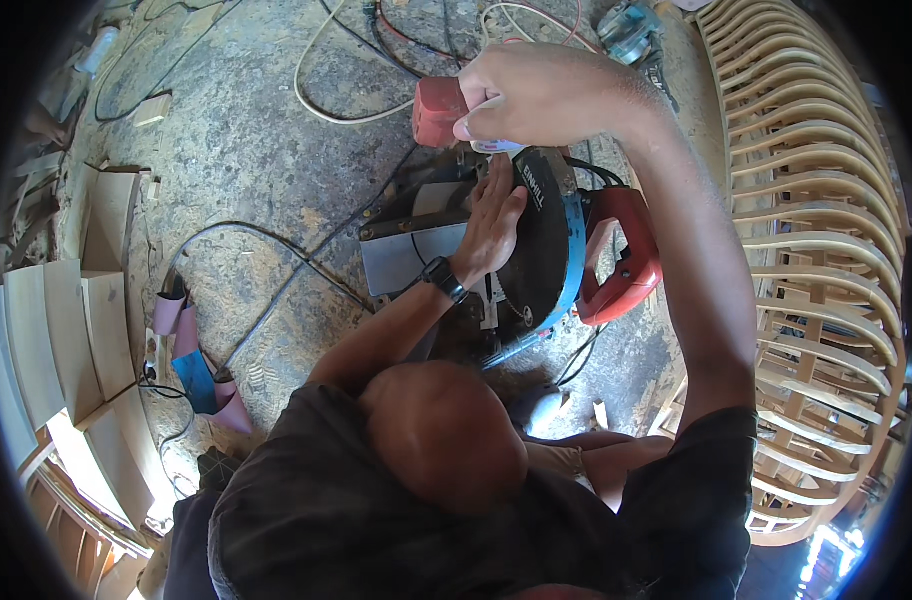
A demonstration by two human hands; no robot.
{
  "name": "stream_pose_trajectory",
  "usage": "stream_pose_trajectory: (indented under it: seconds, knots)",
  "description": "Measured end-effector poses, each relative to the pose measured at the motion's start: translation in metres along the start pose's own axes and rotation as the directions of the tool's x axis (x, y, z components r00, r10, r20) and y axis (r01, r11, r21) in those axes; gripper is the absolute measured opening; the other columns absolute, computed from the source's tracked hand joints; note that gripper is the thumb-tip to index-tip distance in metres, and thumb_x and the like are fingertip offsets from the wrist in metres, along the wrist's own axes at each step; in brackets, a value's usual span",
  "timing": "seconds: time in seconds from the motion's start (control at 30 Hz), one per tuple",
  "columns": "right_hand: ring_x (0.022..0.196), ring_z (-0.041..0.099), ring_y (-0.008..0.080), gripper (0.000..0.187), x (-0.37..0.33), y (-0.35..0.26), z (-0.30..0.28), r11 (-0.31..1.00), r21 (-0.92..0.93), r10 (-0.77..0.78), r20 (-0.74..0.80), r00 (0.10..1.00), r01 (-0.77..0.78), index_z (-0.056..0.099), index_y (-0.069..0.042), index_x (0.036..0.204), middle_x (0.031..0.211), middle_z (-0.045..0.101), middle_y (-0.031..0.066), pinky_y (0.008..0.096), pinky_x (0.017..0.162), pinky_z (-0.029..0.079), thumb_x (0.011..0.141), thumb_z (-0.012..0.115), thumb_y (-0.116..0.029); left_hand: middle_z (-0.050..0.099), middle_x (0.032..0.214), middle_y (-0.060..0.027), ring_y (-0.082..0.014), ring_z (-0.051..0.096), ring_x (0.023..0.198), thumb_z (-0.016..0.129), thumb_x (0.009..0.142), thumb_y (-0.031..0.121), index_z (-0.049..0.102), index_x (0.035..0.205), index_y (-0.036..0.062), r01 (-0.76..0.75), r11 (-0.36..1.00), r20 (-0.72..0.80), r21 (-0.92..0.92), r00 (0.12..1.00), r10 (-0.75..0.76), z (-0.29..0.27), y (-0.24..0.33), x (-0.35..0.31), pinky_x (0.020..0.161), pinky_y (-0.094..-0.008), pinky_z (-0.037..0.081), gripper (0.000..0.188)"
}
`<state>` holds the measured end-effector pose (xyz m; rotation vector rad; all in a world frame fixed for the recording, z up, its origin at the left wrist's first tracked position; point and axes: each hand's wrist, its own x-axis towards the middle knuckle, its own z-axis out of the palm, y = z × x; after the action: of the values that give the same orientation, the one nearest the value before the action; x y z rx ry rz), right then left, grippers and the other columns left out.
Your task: The person applies multiple strips of white tape to the guard of a miter saw by hand, tearing each piece from a roll and smoothing it onto the surface.
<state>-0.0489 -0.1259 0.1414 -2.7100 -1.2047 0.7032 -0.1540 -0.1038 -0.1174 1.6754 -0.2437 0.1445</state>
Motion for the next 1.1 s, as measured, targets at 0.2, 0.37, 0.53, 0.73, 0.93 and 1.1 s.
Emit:
stream_pose_trajectory:
  seconds: [0.2,0.37,0.53,0.73,0.93,1.1]
  knots:
    - [0.064,0.06,0.0206,0.031,-0.01,0.037,0.008,1.0,0.006,0.006,-0.033,0.999,-0.006,0.066,-0.003,0.087,0.07,0.061,0.0098,0.0367,0.061,0.045,0.091,0.064,-0.033,0.013,0.16,-0.0317,-0.0405,0.011,0.151,0.019,0.108,0.037,0.011,0.152,-0.0125,-0.072,0.996,0.012,0.053,0.997,0.071,-0.001,-0.008,-0.001,0.119,-0.048,0.013,0.067]
    - [0.062,0.052,0.0155,0.026,-0.031,0.076,0.017,0.973,0.096,-0.175,-0.291,0.941,0.211,0.066,-0.003,0.089,0.068,0.058,0.005,0.0335,0.061,0.043,0.095,0.064,-0.029,0.014,0.158,-0.0353,-0.0447,0.014,0.15,0.027,0.109,0.024,0.013,0.149,-0.0139,-0.133,0.987,-0.004,0.092,0.991,0.134,0.001,0.002,0.0,0.119,-0.0494,0.017,0.057]
    - [0.063,0.045,0.0056,0.025,-0.042,0.088,0.011,0.944,0.329,0.051,-0.124,0.991,-0.008,0.065,-0.001,0.088,0.067,0.053,-0.0024,0.0279,0.057,0.037,0.095,0.064,-0.024,0.019,0.154,-0.0406,-0.0539,0.024,0.144,0.036,0.106,0.011,0.026,0.14,-0.0138,-0.326,0.914,-0.026,0.24,0.939,0.342,-0.001,-0.01,0.0,0.114,-0.0552,0.029,0.043]
    - [0.061,0.043,0.0041,0.024,-0.057,0.107,0.02,0.915,0.403,0.094,-0.199,0.975,-0.006,0.065,-0.002,0.084,0.065,0.051,-0.0046,0.0274,0.054,0.034,0.094,0.067,-0.024,0.02,0.152,-0.0426,-0.0562,0.025,0.142,0.039,0.104,0.007,0.036,0.128,-0.0124,-0.468,0.812,-0.018,0.348,0.863,0.505,-0.001,-0.015,0.002,0.11,-0.0597,0.031,0.031]
    - [0.066,0.05,0.0045,0.029,-0.069,0.137,0.043,0.859,0.507,0.194,-0.197,0.961,-0.07,0.066,-0.003,0.074,0.064,0.053,-0.004,0.0271,0.056,0.037,0.091,0.071,-0.026,0.022,0.157,-0.0332,-0.0444,0.03,0.145,0.038,0.105,0.011,0.026,0.149,-0.008,-0.243,0.945,0.009,0.218,0.969,0.248,-0.006,-0.012,-0.002,0.115,-0.0493,0.028,0.049]
    - [0.071,0.057,0.0089,0.032,-0.073,0.153,0.064,0.859,0.501,0.258,-0.242,0.935,-0.107,0.071,-0.003,0.077,0.065,0.06,0.0013,0.0296,0.061,0.044,0.087,0.074,-0.033,0.042,0.15,-0.0269,-0.0351,0.043,0.139,0.047,0.102,0.015,0.038,0.146,-0.0061,-0.021,1.0,-0.096,0.013,0.995,0.022,-0.019,0.01,0.006,0.114,-0.04,0.03,0.05]
